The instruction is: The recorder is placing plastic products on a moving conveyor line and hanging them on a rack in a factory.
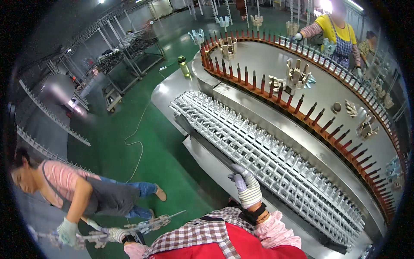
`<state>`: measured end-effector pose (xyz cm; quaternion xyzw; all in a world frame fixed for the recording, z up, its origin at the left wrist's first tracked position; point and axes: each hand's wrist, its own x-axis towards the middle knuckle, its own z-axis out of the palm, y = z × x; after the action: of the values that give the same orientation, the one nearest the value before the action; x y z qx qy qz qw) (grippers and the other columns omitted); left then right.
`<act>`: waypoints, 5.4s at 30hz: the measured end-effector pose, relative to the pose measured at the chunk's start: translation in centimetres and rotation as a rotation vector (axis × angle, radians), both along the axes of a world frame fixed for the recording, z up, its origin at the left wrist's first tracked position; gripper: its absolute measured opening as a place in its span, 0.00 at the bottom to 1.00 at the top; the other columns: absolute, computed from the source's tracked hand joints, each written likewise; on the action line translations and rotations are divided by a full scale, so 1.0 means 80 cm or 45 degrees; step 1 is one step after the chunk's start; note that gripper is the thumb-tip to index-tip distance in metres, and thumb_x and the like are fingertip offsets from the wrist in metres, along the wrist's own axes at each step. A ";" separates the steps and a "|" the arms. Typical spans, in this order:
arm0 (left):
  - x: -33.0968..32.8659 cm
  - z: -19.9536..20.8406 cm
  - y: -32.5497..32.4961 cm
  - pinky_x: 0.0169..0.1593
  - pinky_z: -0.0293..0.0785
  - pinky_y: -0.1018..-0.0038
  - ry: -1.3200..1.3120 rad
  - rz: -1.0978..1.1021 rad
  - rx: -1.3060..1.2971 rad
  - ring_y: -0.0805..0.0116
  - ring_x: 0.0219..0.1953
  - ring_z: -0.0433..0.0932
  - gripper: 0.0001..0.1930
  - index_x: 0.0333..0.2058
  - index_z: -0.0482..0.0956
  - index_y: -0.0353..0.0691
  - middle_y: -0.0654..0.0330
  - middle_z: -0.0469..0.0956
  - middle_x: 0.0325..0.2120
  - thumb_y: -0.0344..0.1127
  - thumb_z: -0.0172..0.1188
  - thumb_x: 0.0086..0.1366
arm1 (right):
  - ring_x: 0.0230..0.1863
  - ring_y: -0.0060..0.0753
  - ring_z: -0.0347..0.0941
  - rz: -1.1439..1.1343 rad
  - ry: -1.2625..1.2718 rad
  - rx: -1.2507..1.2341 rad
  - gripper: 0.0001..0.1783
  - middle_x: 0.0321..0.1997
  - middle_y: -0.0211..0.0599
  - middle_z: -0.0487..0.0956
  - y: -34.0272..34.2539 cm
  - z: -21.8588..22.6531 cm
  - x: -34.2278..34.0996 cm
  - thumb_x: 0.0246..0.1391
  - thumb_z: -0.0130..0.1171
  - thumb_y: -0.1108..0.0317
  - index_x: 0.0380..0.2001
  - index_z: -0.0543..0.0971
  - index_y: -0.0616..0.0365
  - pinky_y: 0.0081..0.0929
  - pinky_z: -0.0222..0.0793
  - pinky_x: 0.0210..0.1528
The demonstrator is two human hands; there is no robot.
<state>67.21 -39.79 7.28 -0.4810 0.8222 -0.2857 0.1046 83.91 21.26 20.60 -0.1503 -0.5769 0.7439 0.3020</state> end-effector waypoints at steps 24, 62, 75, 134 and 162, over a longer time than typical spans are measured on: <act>-0.360 0.181 0.599 0.51 0.59 0.67 0.599 -1.950 1.698 0.53 0.47 0.65 0.24 0.49 0.64 0.42 0.50 0.67 0.44 0.48 0.51 0.56 | 0.37 0.27 0.71 -0.456 -0.152 -0.036 0.16 0.43 0.38 0.72 0.064 0.030 -0.104 0.55 0.43 0.64 0.44 0.69 0.60 0.24 0.66 0.41; -0.415 0.417 0.608 0.42 0.61 0.57 0.479 -3.897 0.615 0.51 0.31 0.67 0.10 0.16 0.71 0.37 0.51 0.69 0.21 0.33 0.49 0.52 | 0.37 0.43 0.67 -1.564 1.107 -1.037 0.29 0.43 0.44 0.67 -0.015 -0.048 -0.082 0.48 0.44 0.42 0.42 0.63 0.56 0.39 0.68 0.41; -0.359 0.323 0.544 0.37 0.68 0.65 0.330 -2.937 1.520 0.54 0.32 0.72 0.17 0.38 0.72 0.32 0.48 0.74 0.29 0.40 0.49 0.56 | 0.15 0.21 0.58 -1.465 1.302 -1.141 0.32 0.20 0.31 0.69 -0.013 0.031 0.015 0.52 0.29 0.39 0.33 0.72 0.56 0.19 0.53 0.15; 0.166 0.415 0.765 0.43 0.64 0.75 -0.444 -2.762 2.480 0.69 0.36 0.70 0.20 0.38 0.71 0.35 0.57 0.73 0.32 0.48 0.46 0.60 | 0.32 0.41 0.72 -1.925 -1.118 1.138 0.07 0.30 0.43 0.76 0.068 0.018 0.526 0.45 0.50 0.72 0.30 0.74 0.59 0.30 0.67 0.36; 0.466 0.359 1.057 0.28 0.66 0.73 0.810 -3.217 2.281 0.69 0.22 0.71 0.09 0.31 0.75 0.43 0.61 0.73 0.17 0.37 0.49 0.54 | 0.28 0.31 0.72 -1.917 -0.753 1.028 0.13 0.27 0.42 0.76 0.137 -0.065 0.739 0.52 0.41 0.73 0.36 0.75 0.61 0.25 0.68 0.31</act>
<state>104.49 44.77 36.03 -0.6637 -0.5587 -0.4820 0.1223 143.04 32.21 15.43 -0.5558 -0.5971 0.0215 0.5781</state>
